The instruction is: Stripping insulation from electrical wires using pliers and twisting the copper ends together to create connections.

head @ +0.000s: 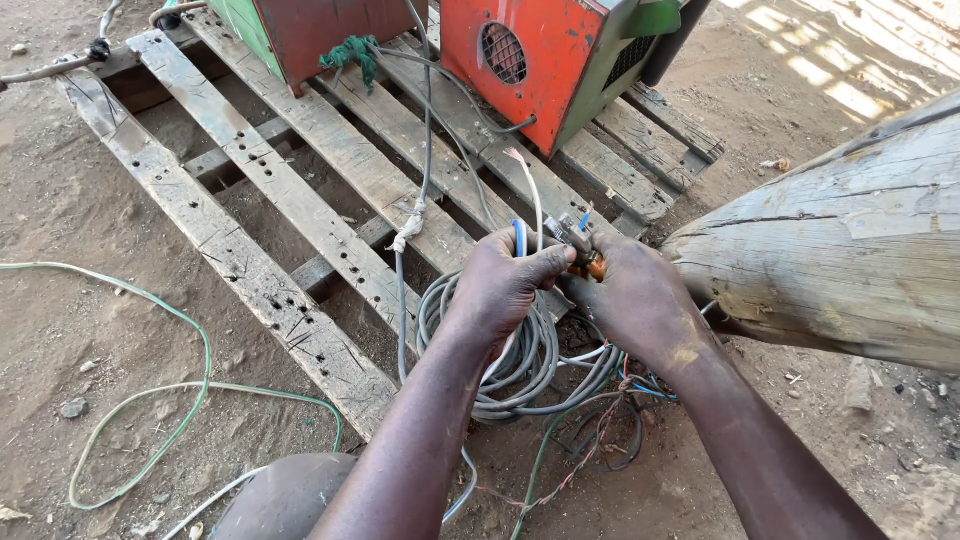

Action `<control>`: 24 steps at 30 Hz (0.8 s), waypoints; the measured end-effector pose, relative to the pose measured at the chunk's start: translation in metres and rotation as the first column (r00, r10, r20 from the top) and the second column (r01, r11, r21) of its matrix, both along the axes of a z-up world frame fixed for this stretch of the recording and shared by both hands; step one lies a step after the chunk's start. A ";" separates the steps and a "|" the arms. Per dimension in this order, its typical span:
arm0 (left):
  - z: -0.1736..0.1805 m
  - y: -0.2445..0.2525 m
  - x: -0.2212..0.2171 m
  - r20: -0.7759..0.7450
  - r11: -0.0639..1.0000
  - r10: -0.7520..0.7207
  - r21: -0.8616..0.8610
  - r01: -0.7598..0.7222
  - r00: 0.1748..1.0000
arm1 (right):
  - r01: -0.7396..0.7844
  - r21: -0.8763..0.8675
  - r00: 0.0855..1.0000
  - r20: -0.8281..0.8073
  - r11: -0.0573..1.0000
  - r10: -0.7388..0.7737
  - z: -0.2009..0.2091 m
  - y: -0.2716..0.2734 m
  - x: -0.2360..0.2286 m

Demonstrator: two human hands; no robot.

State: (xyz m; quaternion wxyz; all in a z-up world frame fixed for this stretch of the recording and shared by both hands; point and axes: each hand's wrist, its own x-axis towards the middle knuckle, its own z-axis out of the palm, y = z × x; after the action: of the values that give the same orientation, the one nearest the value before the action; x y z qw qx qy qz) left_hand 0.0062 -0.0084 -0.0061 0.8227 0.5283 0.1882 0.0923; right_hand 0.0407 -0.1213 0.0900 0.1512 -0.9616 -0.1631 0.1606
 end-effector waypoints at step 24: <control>0.046 -0.004 -0.014 -0.343 0.960 0.024 0.271 0.074 0.939 | -0.250 -0.211 0.695 0.640 0.945 0.326 -0.049 -0.003 -0.012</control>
State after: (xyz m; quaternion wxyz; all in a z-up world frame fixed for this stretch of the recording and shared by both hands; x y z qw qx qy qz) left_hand -0.0077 -0.0126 0.0396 0.6956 0.6495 0.3069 0.0139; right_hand 0.0290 -0.1244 0.0409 0.0040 -0.9238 -0.3460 -0.1638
